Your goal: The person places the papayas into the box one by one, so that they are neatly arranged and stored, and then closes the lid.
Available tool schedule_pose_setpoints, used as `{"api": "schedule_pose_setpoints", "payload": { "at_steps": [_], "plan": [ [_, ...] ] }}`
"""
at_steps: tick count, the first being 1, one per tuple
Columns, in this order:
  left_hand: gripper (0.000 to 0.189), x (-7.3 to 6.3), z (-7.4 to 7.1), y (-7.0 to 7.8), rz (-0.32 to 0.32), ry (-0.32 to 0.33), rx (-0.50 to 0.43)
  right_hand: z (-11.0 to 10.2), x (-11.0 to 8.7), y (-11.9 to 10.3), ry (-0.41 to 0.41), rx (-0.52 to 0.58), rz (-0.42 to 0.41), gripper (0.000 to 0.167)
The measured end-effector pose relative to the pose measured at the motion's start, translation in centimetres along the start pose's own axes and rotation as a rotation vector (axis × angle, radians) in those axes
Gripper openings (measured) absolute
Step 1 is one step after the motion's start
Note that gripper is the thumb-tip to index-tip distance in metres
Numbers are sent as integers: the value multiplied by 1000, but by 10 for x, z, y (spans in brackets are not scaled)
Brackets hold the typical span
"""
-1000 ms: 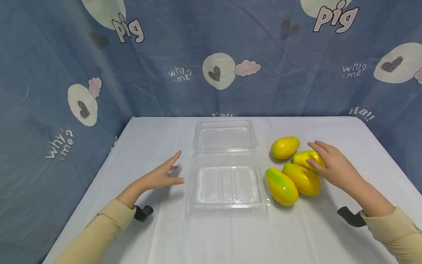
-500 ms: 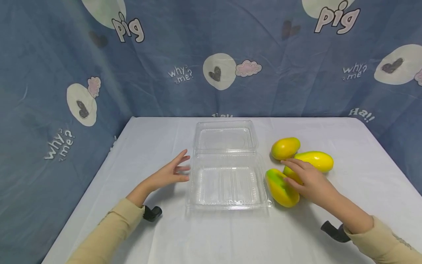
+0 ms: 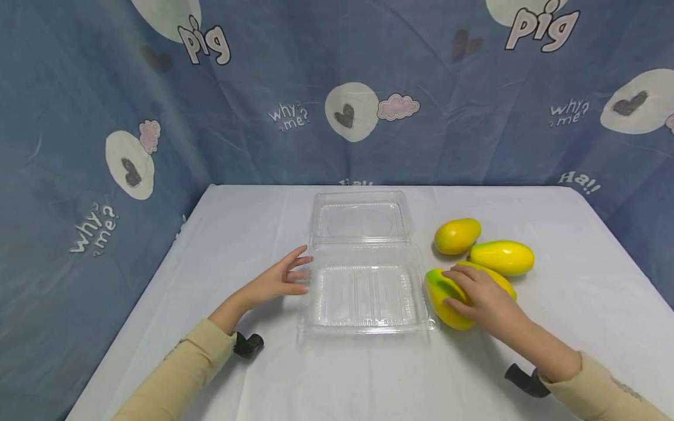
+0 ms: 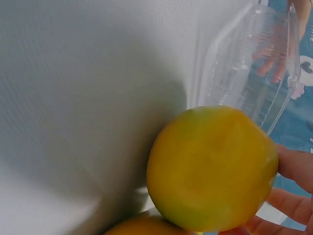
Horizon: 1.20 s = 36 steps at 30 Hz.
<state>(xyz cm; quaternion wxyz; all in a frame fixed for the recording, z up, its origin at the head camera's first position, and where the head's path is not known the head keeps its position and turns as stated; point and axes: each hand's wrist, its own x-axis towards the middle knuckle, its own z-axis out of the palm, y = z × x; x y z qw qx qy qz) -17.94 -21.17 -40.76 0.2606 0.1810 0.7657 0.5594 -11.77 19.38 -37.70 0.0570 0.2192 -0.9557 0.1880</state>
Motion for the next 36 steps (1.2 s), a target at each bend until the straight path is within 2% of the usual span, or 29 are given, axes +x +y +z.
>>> {"api": "schedule_pose_setpoints", "payload": {
  "at_steps": [4,11,22,36],
  "plan": [
    [89,-1,1,-1,-12,12,13,0,-1,-2,-8,8,23,46],
    [88,-4,2,-1,-22,22,20,-4,-5,-5,-78,28,86,47],
    [98,-10,1,-1,-30,-58,-17,-7,-21,-10,-114,55,192,64],
    [96,-9,2,-2,-30,-60,-16,-4,-32,-8,-135,93,240,73]
  ]
}}
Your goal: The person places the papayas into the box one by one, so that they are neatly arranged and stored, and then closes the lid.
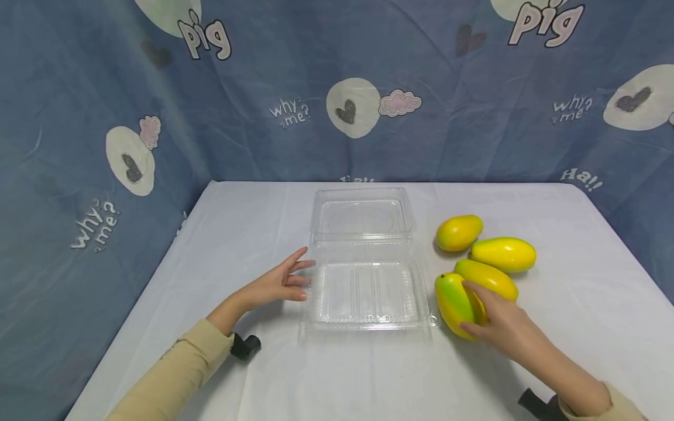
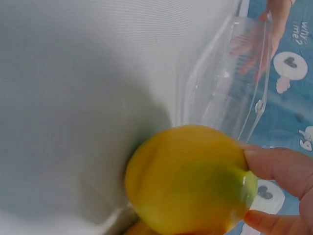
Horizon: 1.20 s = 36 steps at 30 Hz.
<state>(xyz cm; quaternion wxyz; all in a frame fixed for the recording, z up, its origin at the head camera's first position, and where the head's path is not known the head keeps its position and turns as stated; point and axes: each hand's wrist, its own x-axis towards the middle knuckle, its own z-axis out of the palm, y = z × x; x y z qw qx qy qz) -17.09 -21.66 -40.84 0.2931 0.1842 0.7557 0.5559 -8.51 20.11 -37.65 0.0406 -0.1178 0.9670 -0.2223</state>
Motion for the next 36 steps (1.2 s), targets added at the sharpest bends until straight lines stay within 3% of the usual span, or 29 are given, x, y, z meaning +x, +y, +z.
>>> {"api": "schedule_pose_setpoints", "payload": {
  "at_steps": [11,22,36],
  "plan": [
    [96,-1,0,-1,1,7,0,0,-5,10,-7,144,41,73],
    [96,0,-1,-3,2,7,0,-8,-6,9,15,233,-39,72],
    [99,0,0,0,1,8,-15,-31,13,-12,52,232,-145,69]
  ]
}}
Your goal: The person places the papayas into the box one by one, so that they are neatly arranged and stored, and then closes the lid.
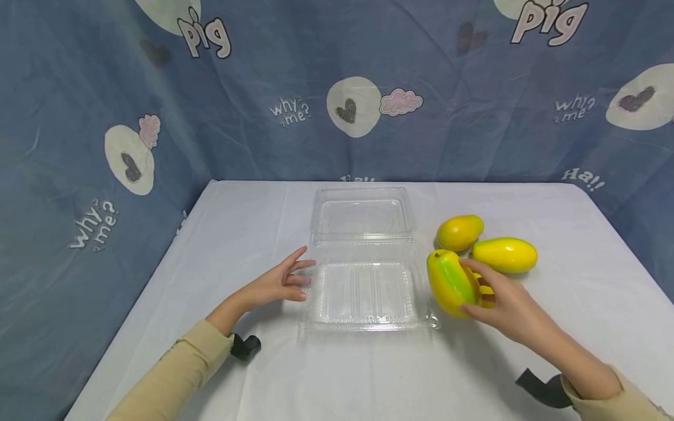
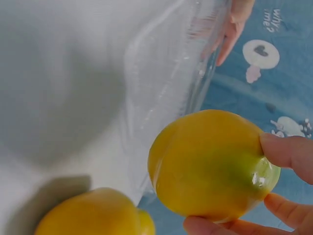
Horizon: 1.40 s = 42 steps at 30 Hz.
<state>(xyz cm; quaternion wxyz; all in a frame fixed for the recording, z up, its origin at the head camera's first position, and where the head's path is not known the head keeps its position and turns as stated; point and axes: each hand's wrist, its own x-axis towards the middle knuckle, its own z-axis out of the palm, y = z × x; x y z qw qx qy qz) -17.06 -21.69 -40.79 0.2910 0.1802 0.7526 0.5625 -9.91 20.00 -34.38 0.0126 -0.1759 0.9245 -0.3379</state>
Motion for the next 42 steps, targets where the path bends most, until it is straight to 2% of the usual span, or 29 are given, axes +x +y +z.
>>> {"api": "schedule_pose_setpoints", "payload": {
  "at_steps": [8,19,30,37,42],
  "plan": [
    [100,1,-1,-1,3,-1,2,0,10,-8,42,11,-58,70],
    [99,-1,0,0,13,2,2,7,30,-21,23,-9,-122,67],
    [91,1,1,1,3,17,21,8,50,-32,-52,38,-96,67],
    [88,0,1,-1,24,45,30,9,62,-39,-68,30,-133,67],
    [87,-2,3,1,11,56,44,9,70,-48,-94,36,-145,68]
  ]
}}
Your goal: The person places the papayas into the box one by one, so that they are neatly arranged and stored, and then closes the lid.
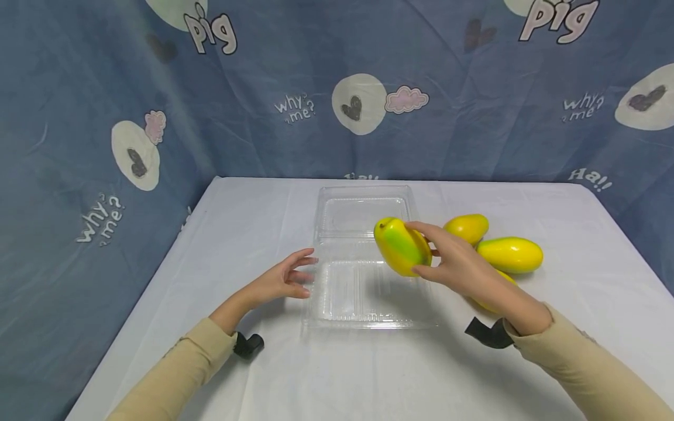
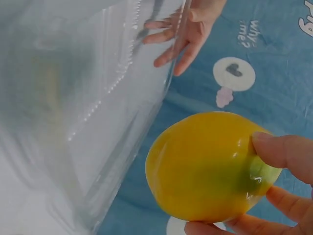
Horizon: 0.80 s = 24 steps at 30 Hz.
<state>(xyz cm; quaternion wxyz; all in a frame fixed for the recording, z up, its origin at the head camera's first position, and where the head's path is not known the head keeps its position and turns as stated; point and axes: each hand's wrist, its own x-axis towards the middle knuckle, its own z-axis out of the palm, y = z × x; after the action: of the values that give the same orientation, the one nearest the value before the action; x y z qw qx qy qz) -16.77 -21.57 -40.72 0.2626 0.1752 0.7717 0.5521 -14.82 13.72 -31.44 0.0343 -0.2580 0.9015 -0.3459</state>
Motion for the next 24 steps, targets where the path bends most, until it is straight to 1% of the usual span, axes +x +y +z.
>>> {"api": "schedule_pose_setpoints", "payload": {
  "at_steps": [4,9,15,19,24],
  "plan": [
    [86,0,1,0,-15,4,7,1,9,-5,-28,-9,6,69],
    [87,1,0,-1,-29,13,13,3,21,-11,-52,-16,-11,68],
    [87,-1,-1,-3,-34,2,7,7,34,-17,-93,-13,-14,69],
    [87,-1,-1,-4,-48,-3,11,11,41,-18,-117,-9,-15,70],
    [86,-1,-1,-3,-54,0,19,17,48,-18,-152,18,-41,69]
  ]
}}
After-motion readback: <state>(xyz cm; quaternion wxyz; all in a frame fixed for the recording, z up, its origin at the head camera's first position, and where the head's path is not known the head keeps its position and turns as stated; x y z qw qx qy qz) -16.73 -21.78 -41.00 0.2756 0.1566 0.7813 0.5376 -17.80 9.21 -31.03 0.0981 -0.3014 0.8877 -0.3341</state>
